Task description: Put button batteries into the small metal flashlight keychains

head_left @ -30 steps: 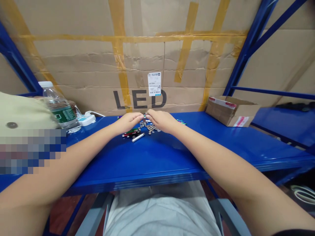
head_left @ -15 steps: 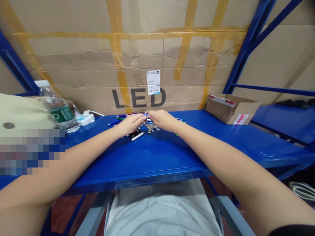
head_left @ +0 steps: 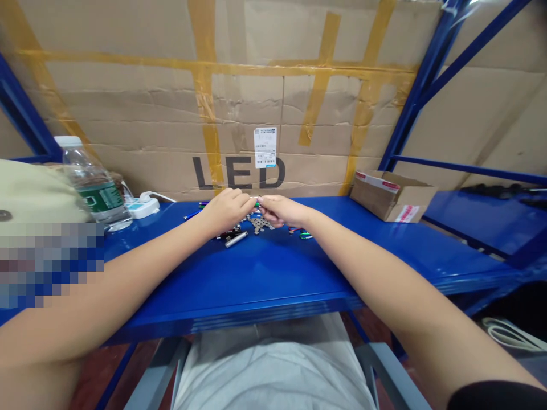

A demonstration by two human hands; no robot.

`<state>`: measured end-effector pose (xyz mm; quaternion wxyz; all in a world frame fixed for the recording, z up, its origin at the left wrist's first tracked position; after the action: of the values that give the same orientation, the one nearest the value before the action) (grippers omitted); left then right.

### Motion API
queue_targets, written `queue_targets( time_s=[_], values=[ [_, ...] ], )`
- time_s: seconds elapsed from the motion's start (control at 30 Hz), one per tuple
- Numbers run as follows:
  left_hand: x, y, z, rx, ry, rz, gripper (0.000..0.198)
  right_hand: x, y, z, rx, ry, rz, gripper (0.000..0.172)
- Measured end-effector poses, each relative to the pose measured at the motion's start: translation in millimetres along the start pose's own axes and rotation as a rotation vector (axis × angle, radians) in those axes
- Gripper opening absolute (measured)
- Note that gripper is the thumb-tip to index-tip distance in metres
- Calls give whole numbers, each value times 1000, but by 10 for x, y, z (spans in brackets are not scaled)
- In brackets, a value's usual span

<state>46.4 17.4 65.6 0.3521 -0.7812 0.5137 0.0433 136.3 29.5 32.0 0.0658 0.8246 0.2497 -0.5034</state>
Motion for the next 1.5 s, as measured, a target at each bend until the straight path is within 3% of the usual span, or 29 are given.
queue_targets(
  time_s=[0.07, 0.17, 0.23, 0.3, 0.6, 0.8, 0.9, 1.0, 1.13, 1.27, 1.5],
  values=[
    [-57, -23, -3, -8, 194, -100, 37, -29, 10, -78, 66, 107, -8, 38],
    [-163, 2, 63, -48, 585, -289, 39, -240, 73, -209, 246, 499, -178, 39],
    [-179, 57, 165, -138, 787, -374, 45, -344, 109, -186, 282, 744, -283, 36],
    [-181, 108, 225, -186, 879, -413, 47, -343, 101, -146, 271, 849, -304, 34],
    [-140, 65, 46, -50, 525, -338, 44, -167, -8, -113, 293, 412, -148, 47],
    [-133, 51, 108, -99, 537, -346, 46, -222, 52, -182, 210, 486, -94, 45],
    [-119, 59, 160, -134, 531, -322, 45, -138, 173, -305, 47, 692, 138, 41],
    [-119, 76, 193, -165, 504, -299, 44, 37, 393, -468, -171, 947, 474, 33],
    [-157, 104, 222, -197, 476, -300, 45, 163, 547, -639, -259, 1097, 713, 24],
    [-160, 113, 229, -205, 433, -281, 46, 297, 531, -621, -307, 1057, 755, 20],
    [-108, 122, 265, -247, 414, -247, 45, 299, 473, -576, -278, 982, 656, 22]
  ],
)
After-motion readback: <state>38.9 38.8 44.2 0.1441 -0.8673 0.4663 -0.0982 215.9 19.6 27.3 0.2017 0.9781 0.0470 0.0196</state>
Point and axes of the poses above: each hand's wrist, its own y-axis away from the middle knuckle, its own z-axis out of the palm, x = y × z, the point moved 8 cm from there along -y, towards the middle knuckle, and after that the axes turned 1 degree about z, right-handed, at the moved point
